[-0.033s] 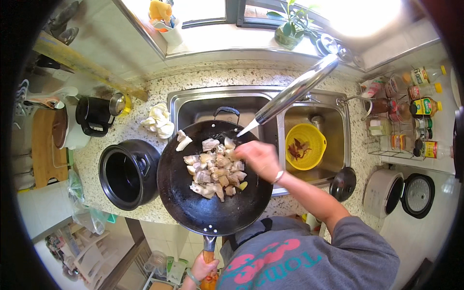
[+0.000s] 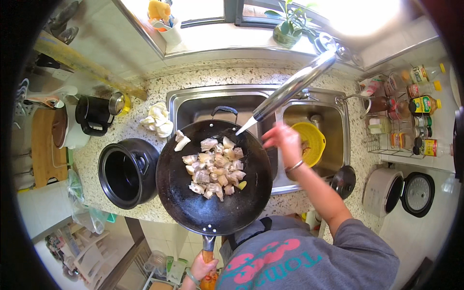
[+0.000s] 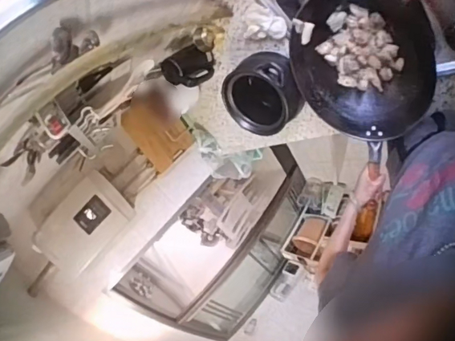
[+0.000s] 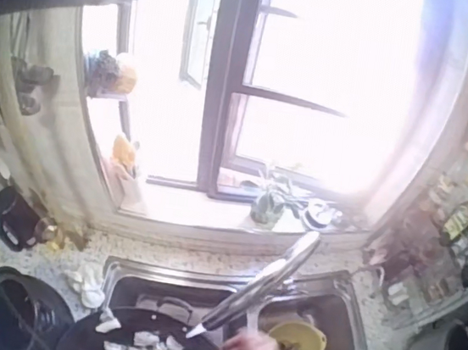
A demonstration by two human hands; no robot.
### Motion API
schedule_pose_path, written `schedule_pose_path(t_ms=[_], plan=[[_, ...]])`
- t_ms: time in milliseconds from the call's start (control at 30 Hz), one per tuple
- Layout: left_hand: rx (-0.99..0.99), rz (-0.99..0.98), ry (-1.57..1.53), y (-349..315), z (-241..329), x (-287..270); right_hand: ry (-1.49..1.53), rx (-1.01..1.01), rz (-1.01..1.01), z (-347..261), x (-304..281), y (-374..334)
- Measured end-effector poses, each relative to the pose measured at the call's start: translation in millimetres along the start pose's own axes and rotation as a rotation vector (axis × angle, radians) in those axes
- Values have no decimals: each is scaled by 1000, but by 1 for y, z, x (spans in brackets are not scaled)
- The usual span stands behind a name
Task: The person washes pieces of meat in a frying pan under running water in a kitchen sink. They rinse the meat by hand, then transfer the pieces into a white bowl placed on the counter.
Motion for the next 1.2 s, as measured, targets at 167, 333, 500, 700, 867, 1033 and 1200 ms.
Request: schedule_pose_path(t_ms=[167, 333, 500, 700, 867, 1033, 1200], plan=[[-14, -49, -47, 5, -11, -1, 81, -47, 410, -29, -115, 45], [-26, -41, -108, 5, -12, 1, -75, -137, 422, -10, -149, 74], [-46, -55, -131, 3, -10, -1, -138, -103, 389, -16, -152, 74], [-44, -38, -119, 0, -9, 0, -246, -210, 177, -19, -24, 15], [-98, -43, -132, -2, -5, -3, -744, -483, -548, 3, 149, 20], [-77, -63, -167, 1, -4, 0, -1289, -633, -566, 23, 208, 52], [-78, -74, -146, 1, -6, 0, -1308, -587, -664, 66, 175, 26]])
Point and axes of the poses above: each hand's wrist, its own y-axis towards the middle knuckle, its own x-axis out of the palm, z = x × y, the point moved 3 cm from there along y, towards the middle knuckle, and after that the axes turned 14 degrees about -z, right-handed, at the moved point
